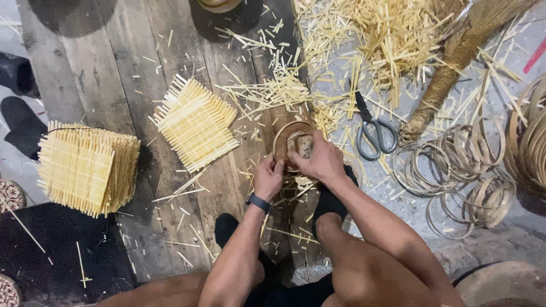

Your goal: The person places a circular bamboo ring onto a square woven bamboo mat and uses shears to trim the excess mat material around the ring. The person then removes the ring and sets the trimmed circular mat aside, repeating the process with additional mats.

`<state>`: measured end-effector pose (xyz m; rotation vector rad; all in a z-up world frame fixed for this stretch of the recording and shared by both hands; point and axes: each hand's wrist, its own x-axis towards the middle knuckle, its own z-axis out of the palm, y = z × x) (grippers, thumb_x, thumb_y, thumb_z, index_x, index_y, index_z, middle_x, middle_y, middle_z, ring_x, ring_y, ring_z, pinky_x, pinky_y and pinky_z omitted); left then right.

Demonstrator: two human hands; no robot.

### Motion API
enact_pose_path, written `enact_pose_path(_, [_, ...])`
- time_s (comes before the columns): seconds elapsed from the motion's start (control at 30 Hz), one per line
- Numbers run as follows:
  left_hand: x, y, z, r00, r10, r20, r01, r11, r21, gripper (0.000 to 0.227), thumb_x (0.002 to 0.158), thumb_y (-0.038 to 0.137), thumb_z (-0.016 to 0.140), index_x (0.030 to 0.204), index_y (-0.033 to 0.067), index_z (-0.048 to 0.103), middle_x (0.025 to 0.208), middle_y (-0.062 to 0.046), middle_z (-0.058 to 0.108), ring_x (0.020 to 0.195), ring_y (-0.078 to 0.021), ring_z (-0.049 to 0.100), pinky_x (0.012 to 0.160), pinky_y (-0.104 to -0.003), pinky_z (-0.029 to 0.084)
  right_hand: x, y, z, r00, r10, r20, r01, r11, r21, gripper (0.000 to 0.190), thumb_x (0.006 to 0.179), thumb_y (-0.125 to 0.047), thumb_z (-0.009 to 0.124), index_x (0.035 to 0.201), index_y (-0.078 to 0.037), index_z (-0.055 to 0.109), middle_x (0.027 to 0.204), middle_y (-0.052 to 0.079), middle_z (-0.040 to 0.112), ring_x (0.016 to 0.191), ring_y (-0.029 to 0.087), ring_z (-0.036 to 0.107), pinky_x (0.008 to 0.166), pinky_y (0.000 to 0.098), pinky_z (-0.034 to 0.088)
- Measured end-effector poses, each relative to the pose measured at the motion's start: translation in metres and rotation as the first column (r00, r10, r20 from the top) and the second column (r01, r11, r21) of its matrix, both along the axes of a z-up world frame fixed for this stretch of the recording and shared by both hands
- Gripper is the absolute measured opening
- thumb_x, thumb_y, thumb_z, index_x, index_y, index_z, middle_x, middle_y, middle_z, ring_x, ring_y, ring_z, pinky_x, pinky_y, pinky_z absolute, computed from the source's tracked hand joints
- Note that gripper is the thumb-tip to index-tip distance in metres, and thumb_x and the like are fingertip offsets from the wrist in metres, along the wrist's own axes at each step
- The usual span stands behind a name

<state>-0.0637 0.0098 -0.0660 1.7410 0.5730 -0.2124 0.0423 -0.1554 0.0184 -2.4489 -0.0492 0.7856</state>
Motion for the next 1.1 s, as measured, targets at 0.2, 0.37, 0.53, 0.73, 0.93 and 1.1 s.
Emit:
enact_pose_path(0.2, [0.031, 0.004, 0.035, 0.989, 0.003, 0.151, -0.005, 1.000, 0.017, 0.054, 0.103, 0.044, 0.057, 0.139, 0.0039, 0.063, 0.120, -0.016, 0.076, 0.111, -0.0212, 0.071, 0.096, -0.031, 0.054, -0.028, -0.002, -0.036, 0.969, -0.237, -0.066, 0.245, 0.916, 0.317, 0.070, 0.071, -0.043, 0.087, 0.114, 0.003, 0.058, 0.098, 0.021, 0.072, 0.090, 0.031, 0.073, 0.077, 0.0428, 0.059])
enact_pose_path(0.37, [0.043, -0.001, 0.019, 0.997, 0.049, 0.060, -0.055, 0.995, 0.089, 0.059, 0.101, 0.053, 0.046, 0.131, 0.0079, 0.071, 0.114, -0.015, 0.078, 0.100, -0.0219, 0.075, 0.086, -0.034, 0.060, -0.036, 0.000, -0.043, 0.869, -0.339, -0.360, 0.483, 0.739, 0.470, 0.058, 0.077, -0.033, 0.084, 0.112, 0.003, 0.054, 0.091, 0.016, 0.068, 0.069, 0.026, 0.071, 0.054, 0.0394, 0.059])
enact_pose_path(0.53, [0.046, -0.006, 0.024, 0.982, -0.022, 0.185, -0.006, 0.989, 0.150, 0.057, 0.104, 0.051, 0.052, 0.123, 0.0019, 0.073, 0.110, -0.017, 0.079, 0.102, -0.0233, 0.075, 0.087, -0.036, 0.059, -0.032, -0.007, -0.037, 0.831, -0.320, -0.454, 0.545, 0.631, 0.552, 0.051, 0.080, -0.028, 0.081, 0.111, 0.003, 0.054, 0.089, 0.014, 0.068, 0.061, 0.020, 0.071, 0.041, 0.0320, 0.059])
enact_pose_path(0.73, [0.059, 0.002, 0.004, 0.998, -0.008, 0.061, 0.000, 0.992, 0.130, 0.054, 0.105, 0.053, 0.051, 0.118, 0.0078, 0.077, 0.096, -0.017, 0.076, 0.084, -0.0225, 0.070, 0.073, -0.039, 0.057, -0.053, -0.017, -0.045, 0.757, -0.286, -0.588, 0.653, 0.377, 0.657, 0.044, 0.086, -0.026, 0.073, 0.115, -0.001, 0.052, 0.088, 0.008, 0.064, 0.065, 0.018, 0.068, 0.045, 0.0322, 0.058])
enact_pose_path(0.93, [0.083, 0.062, 0.004, 0.985, -0.059, -0.160, 0.112, 0.930, 0.351, 0.060, 0.104, 0.058, 0.051, 0.096, 0.0064, 0.079, 0.068, -0.009, 0.067, 0.062, -0.0190, 0.059, 0.057, -0.035, 0.048, -0.055, -0.057, -0.031, 0.712, -0.169, -0.682, 0.702, 0.145, 0.697, 0.038, 0.091, -0.029, 0.065, 0.117, -0.002, 0.059, 0.087, 0.007, 0.068, 0.069, 0.018, 0.069, 0.050, 0.0321, 0.056])
enact_pose_path(1.1, [0.194, 0.129, 0.043, 0.914, 0.402, -0.055, -0.376, 0.890, 0.259, 0.068, 0.098, 0.065, 0.052, 0.093, 0.0015, 0.077, 0.079, -0.011, 0.073, 0.073, -0.0177, 0.066, 0.063, -0.035, 0.052, -0.051, -0.066, -0.023, 0.713, -0.214, -0.668, 0.699, 0.148, 0.699, 0.039, 0.091, -0.030, 0.063, 0.117, -0.001, 0.059, 0.091, 0.009, 0.071, 0.073, 0.018, 0.070, 0.050, 0.0320, 0.055])
